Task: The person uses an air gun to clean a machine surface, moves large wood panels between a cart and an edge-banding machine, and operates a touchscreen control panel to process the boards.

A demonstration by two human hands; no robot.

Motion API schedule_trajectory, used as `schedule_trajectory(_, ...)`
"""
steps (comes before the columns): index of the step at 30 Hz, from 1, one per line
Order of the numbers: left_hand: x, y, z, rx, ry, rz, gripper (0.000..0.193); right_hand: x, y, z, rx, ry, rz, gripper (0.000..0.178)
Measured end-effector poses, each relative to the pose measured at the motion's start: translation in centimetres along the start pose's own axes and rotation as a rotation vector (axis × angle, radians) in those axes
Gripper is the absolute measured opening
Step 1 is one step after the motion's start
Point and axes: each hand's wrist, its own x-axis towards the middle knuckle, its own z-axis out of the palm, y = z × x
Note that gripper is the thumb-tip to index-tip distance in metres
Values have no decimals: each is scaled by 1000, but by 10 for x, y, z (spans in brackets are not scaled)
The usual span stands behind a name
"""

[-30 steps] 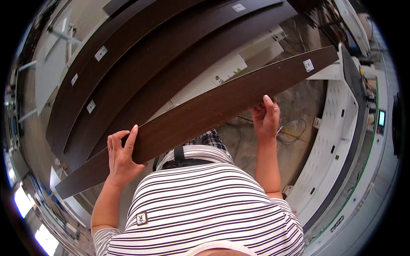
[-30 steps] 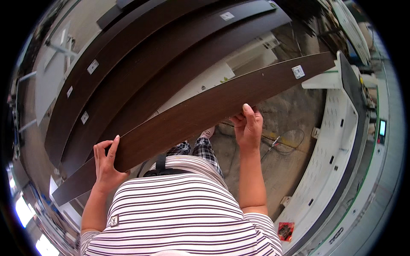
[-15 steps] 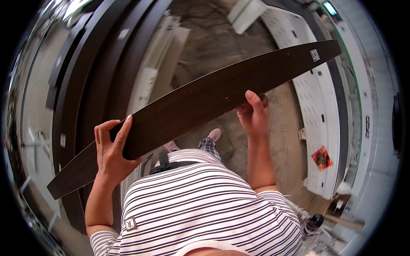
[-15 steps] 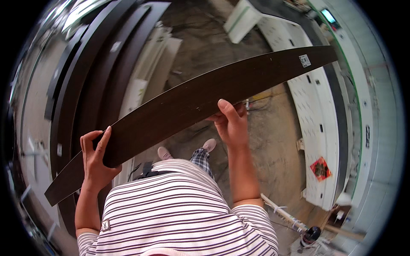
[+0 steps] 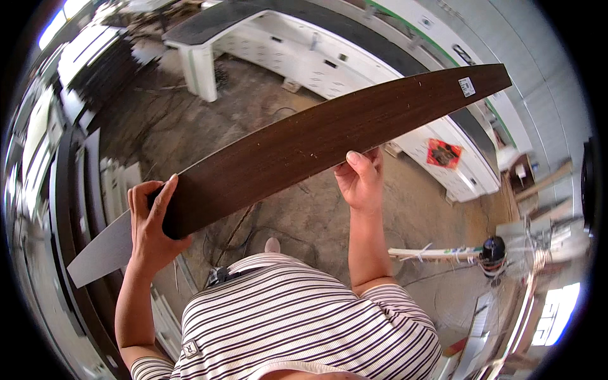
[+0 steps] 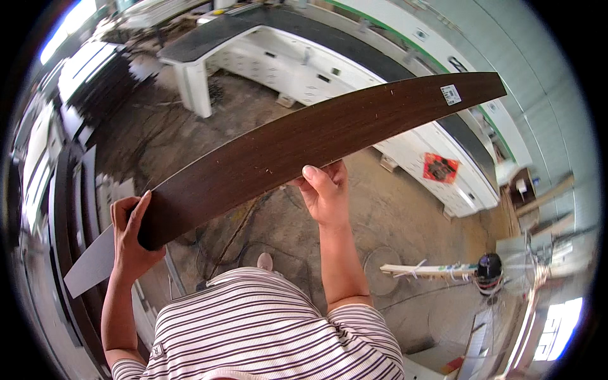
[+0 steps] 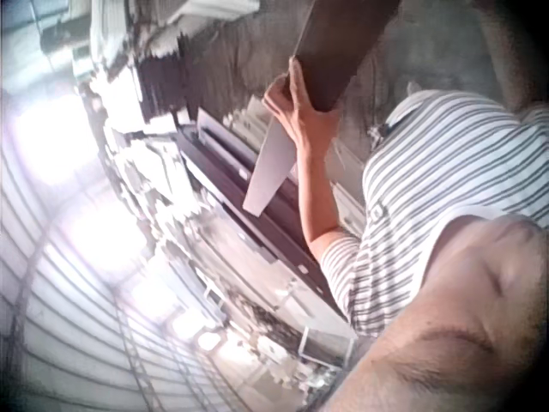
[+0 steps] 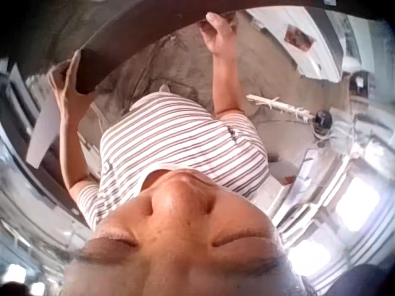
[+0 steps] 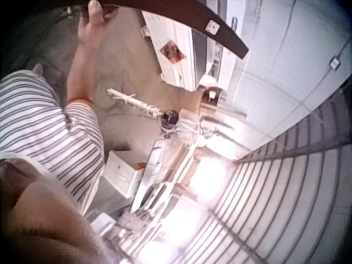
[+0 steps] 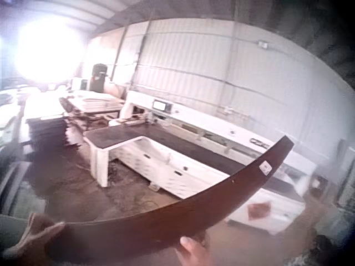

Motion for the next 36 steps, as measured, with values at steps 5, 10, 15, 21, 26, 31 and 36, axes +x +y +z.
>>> schedule_trajectory(5,84,26,41,-67,-15,168,102,7,-41,-47,-52,118,-168,37)
schedule_trajectory(10,152,45,80,-138,-29,293,101,16,-76,-75,-147,187,-283,35)
schedule_trajectory(15,211,50,123,-235,-15,402,102,39,-97,-100,-230,184,-311,35)
schedule_trajectory(21,274,32,186,-408,-51,461,100,80,-89,-117,-364,344,-335,41)
schedule_trajectory(26,332,8,230,-475,-32,510,101,134,-73,-129,-440,393,-388,41)
schedule_trajectory(31,381,-8,257,-548,-48,550,109,175,-65,-142,-472,453,-476,53)
schedule_trajectory(36,426,-12,272,-649,-164,596,106,218,-57,-126,-508,529,-552,55)
